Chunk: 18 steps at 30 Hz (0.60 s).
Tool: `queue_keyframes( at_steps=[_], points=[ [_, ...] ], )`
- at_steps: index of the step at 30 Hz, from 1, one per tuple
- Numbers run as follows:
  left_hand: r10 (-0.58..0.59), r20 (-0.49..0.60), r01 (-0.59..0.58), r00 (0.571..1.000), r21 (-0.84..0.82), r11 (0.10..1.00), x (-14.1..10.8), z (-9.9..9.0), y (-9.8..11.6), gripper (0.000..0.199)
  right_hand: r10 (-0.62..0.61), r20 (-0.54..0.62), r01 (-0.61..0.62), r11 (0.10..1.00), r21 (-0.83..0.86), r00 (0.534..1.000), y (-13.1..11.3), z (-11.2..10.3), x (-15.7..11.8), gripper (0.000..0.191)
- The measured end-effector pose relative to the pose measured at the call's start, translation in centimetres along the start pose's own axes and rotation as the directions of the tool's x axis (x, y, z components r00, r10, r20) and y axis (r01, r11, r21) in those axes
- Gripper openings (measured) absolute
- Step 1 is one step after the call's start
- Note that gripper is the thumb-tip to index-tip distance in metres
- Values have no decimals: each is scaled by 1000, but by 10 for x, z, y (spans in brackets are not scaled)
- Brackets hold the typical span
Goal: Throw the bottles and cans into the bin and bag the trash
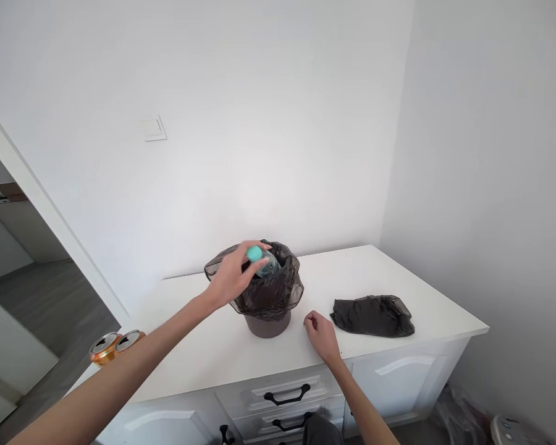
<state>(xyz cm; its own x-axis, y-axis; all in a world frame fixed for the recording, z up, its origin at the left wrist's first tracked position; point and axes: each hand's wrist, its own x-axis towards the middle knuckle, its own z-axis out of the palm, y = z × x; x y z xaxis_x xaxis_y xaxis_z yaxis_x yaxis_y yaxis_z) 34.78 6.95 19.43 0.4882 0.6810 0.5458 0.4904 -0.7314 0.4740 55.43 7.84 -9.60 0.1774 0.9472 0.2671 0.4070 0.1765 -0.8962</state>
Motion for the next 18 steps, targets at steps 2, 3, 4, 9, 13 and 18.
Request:
queue_keyframes(
  at_steps=[2,3,4,9,13,18],
  points=[
    [30,112,-37,993,54,998,4,7,-12,40,-1,-3,1,1000,9,1000,-1,0,2,20],
    [28,138,-37,990,63,997,6,7,-18,41,-1,-4,1,1000,14,1000,-1,0,2,19],
    [5,147,-15,989,69,998,9,4,-24,44,0,-3,0,1000,19,1000,-1,0,3,19],
    [-198,169,144,965,288,947,23,-10,-67,54,7,0,-7,999,38,1000,-1,-1,5,19],
    [-334,156,244,930,419,874,30,-16,-101,54,7,3,-7,999,41,1000,2,0,7,20],
    [-468,156,320,870,545,775,47,-30,-121,78,10,6,-10,999,35,1000,4,0,8,19]
  ],
)
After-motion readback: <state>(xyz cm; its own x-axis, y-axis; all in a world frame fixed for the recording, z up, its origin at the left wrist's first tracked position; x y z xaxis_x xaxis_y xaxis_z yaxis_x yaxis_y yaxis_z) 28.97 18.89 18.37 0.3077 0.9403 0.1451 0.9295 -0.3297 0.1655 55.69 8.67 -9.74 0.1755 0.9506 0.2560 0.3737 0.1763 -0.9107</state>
